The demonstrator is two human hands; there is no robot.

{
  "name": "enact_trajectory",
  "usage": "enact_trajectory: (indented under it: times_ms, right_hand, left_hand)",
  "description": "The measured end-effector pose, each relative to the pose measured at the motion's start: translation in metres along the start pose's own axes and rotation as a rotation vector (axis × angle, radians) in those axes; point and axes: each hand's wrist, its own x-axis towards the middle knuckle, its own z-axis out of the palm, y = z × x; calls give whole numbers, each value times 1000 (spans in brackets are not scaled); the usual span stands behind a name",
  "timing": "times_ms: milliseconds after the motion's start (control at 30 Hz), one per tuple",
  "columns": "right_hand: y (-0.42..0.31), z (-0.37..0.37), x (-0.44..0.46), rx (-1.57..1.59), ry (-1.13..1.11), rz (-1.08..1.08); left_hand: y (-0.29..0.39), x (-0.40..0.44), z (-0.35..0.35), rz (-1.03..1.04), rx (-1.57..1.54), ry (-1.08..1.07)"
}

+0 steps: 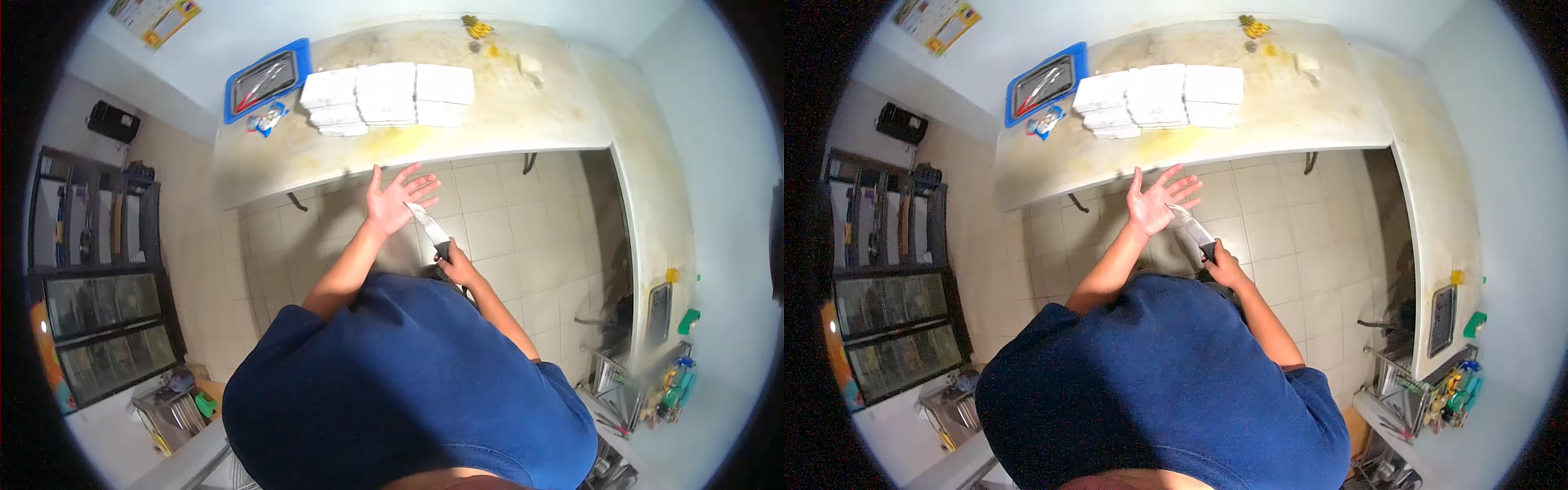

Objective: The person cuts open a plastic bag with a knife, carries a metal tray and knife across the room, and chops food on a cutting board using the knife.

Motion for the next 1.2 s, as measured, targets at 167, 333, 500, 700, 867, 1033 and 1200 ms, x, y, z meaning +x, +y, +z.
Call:
enact_trajectory:
  times_ms: [167, 333, 500, 700, 867, 1033, 1200]
  right_hand:
    - [-47, 59, 34, 30, -162, -17]
    - [-79, 159, 78, -92, -398, -59]
    - [-127, 256, 106, -180, -560, -214]
    - [-170, 308, 144, -375, -697, -223]
    - [-211, 352, 170, -186, -746, -238]
    - [-267, 400, 212, -190, -877, -94]
    - [-322, 466, 276, -369, -1047, -274]
  left_hand:
    - [62, -84, -34, 147, -21, 48]
    - [117, -214, -94, 344, 45, 219]
    - [153, -345, -144, 586, -133, 298]
    - [178, -418, -179, 813, -224, 589]
    - [171, -445, -211, 777, -184, 519]
    - [192, -468, -247, 597, 225, 613]
    - [251, -493, -259, 617, 603, 1120]
